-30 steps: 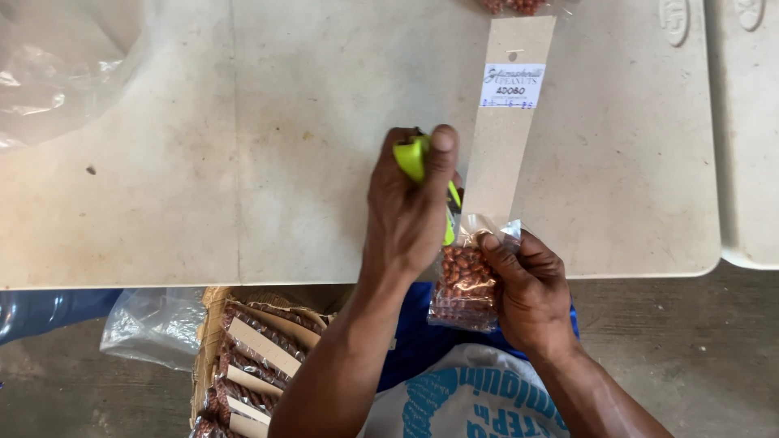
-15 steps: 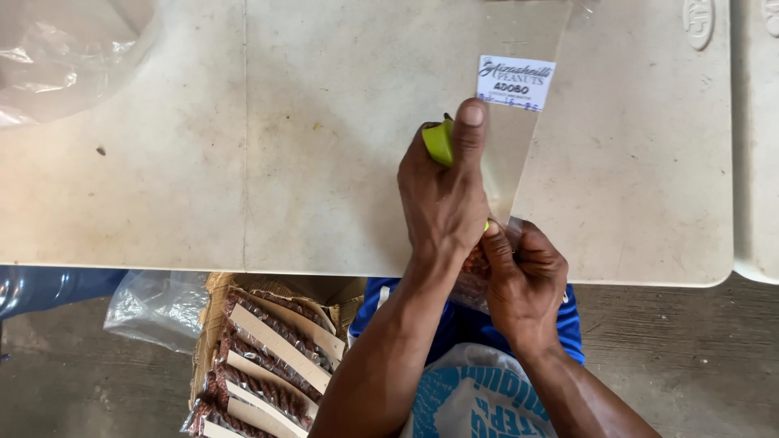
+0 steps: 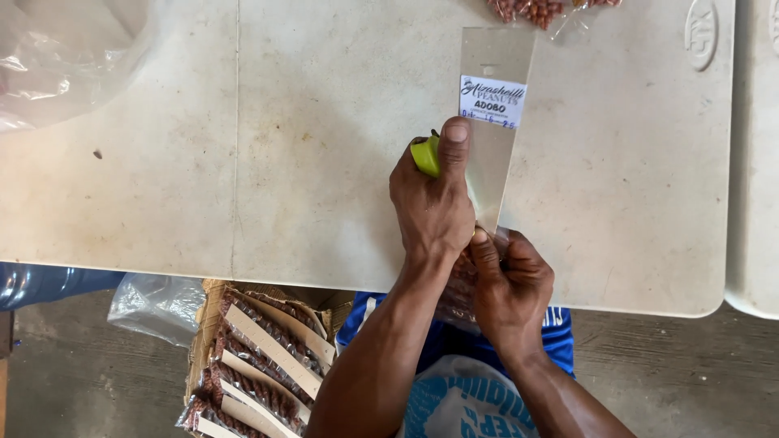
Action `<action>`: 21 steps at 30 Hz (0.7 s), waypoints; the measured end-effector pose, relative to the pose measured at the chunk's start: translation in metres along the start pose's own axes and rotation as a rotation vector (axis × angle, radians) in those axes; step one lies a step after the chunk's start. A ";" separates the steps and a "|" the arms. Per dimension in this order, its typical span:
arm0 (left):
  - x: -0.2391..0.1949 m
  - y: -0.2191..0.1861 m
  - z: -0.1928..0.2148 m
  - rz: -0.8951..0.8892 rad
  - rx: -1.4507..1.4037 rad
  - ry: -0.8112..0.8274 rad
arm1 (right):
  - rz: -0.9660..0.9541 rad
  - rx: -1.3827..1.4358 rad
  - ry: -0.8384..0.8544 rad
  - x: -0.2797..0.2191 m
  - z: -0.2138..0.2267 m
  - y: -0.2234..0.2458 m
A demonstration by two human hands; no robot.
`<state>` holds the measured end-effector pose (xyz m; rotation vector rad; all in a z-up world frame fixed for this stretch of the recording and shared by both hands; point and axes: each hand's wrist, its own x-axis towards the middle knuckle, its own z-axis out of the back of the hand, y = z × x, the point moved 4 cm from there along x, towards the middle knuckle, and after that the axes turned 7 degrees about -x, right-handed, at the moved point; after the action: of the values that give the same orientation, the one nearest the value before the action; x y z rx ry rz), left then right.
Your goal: The person repeatedly staples small clear plastic bags filled with peanuts to cardboard labels using a green handheld stapler. After each bag is stapled, it is placed on the table. The person continues this process for multiple bags throughout the clip.
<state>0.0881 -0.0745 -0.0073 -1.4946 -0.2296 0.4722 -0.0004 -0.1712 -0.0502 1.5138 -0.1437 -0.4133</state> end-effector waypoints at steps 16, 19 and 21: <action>0.234 0.003 -0.050 -0.089 0.312 0.102 | -0.355 0.789 0.081 0.103 0.057 -0.068; 0.239 -0.005 -0.073 -0.027 0.379 0.068 | -0.351 0.761 0.097 0.102 0.058 -0.073; 0.233 -0.011 -0.085 0.141 0.324 0.090 | -0.366 0.797 0.077 0.101 0.056 -0.069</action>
<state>0.3331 -0.0492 -0.0354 -1.2152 0.0237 0.5268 0.0617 -0.2594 -0.1312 2.3537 0.0436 -0.6313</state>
